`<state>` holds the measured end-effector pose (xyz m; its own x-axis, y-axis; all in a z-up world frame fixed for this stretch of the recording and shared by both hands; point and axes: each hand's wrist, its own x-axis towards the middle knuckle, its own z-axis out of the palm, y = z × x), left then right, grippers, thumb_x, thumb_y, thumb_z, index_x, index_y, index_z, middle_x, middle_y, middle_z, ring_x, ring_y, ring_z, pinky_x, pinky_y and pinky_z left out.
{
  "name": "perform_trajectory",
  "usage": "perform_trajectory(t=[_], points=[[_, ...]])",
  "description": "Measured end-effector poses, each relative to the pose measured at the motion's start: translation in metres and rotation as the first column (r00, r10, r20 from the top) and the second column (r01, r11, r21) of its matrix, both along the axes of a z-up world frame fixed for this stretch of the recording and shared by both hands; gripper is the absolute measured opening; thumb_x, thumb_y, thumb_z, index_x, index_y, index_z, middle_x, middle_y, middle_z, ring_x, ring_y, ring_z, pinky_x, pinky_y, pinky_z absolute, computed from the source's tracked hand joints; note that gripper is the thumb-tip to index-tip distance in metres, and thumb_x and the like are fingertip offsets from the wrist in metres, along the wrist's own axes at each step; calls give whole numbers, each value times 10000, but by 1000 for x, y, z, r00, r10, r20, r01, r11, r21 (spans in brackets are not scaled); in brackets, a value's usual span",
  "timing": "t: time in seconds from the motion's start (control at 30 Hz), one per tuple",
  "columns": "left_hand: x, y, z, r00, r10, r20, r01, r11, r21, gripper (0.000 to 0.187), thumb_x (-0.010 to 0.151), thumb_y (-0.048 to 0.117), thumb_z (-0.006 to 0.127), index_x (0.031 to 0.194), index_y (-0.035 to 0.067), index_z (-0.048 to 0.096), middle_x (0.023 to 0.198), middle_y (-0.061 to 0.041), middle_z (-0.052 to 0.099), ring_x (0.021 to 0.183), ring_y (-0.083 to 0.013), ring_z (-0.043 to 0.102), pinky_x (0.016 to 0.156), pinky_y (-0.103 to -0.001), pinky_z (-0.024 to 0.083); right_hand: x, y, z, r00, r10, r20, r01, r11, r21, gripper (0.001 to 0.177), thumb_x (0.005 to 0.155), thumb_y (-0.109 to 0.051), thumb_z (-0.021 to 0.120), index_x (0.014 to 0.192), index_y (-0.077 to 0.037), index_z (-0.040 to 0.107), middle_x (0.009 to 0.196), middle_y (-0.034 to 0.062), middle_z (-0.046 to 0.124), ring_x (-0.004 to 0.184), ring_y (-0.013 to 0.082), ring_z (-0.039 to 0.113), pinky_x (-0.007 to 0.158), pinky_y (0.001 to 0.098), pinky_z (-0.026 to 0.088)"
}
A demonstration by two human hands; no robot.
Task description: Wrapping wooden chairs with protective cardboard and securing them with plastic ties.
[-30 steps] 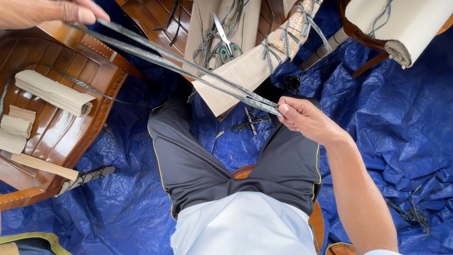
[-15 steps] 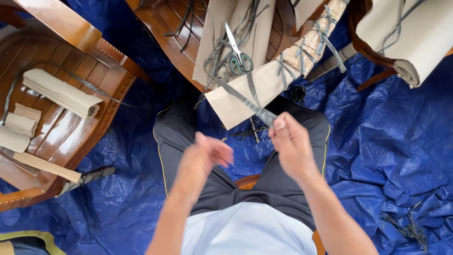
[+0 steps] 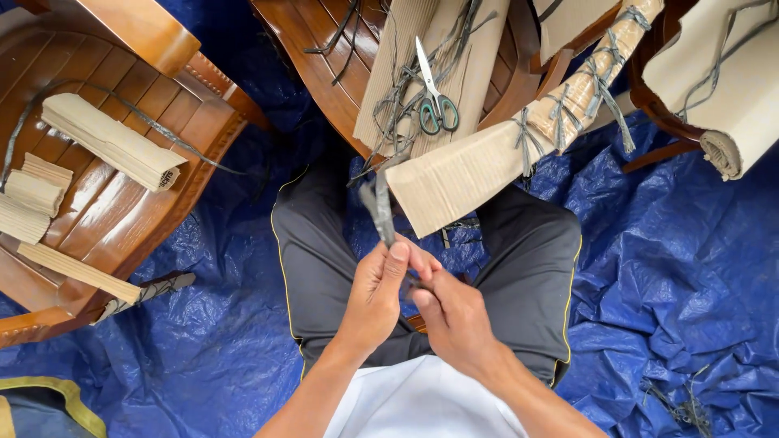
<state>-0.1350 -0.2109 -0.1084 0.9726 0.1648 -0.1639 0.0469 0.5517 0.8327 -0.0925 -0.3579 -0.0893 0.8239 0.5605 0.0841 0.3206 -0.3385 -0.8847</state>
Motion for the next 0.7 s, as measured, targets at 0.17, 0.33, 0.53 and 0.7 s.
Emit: perform_trajectory(t=[0.17, 0.33, 0.53, 0.7], points=[[9, 41, 17, 994, 98, -53, -86, 978, 189, 371, 1120, 368, 424, 911, 78, 523, 734, 6, 520, 712, -102, 536, 718, -272, 521, 90, 16, 44, 979, -59, 195, 87, 987, -135, 105, 1029, -124, 630, 992, -27, 650, 784, 77, 637, 676, 199, 632, 640, 306, 512], [21, 88, 25, 982, 58, -179, 27, 898, 438, 378, 1110, 342, 430, 865, 67, 518, 677, 19, 438, 625, -80, 403, 573, -253, 373, 242, 75, -8, 933, 258, 251, -60, 799, -598, 164, 1039, -180, 614, 1050, -44, 704, 881, 136, 728, 820, 306, 700, 735, 431, 530], [36, 121, 34, 983, 82, -162, 14, 856, 516, 401, 1108, 349, 437, 835, 63, 506, 691, 24, 436, 636, -69, 383, 565, -247, 359, 325, 118, -130, 907, 411, -91, -171, 161, -972, 227, 951, -232, 662, 1057, -57, 759, 983, 171, 764, 914, 335, 735, 822, 465, 568], [44, 134, 25, 974, 107, -199, -10, 900, 436, 393, 1092, 342, 460, 831, 56, 526, 693, 23, 445, 627, -73, 377, 549, -251, 344, 337, 127, -158, 890, 402, -216, -209, -61, -976, 374, 859, -359, 770, 1112, -85, 785, 1084, 135, 749, 1009, 297, 723, 858, 442, 578]])
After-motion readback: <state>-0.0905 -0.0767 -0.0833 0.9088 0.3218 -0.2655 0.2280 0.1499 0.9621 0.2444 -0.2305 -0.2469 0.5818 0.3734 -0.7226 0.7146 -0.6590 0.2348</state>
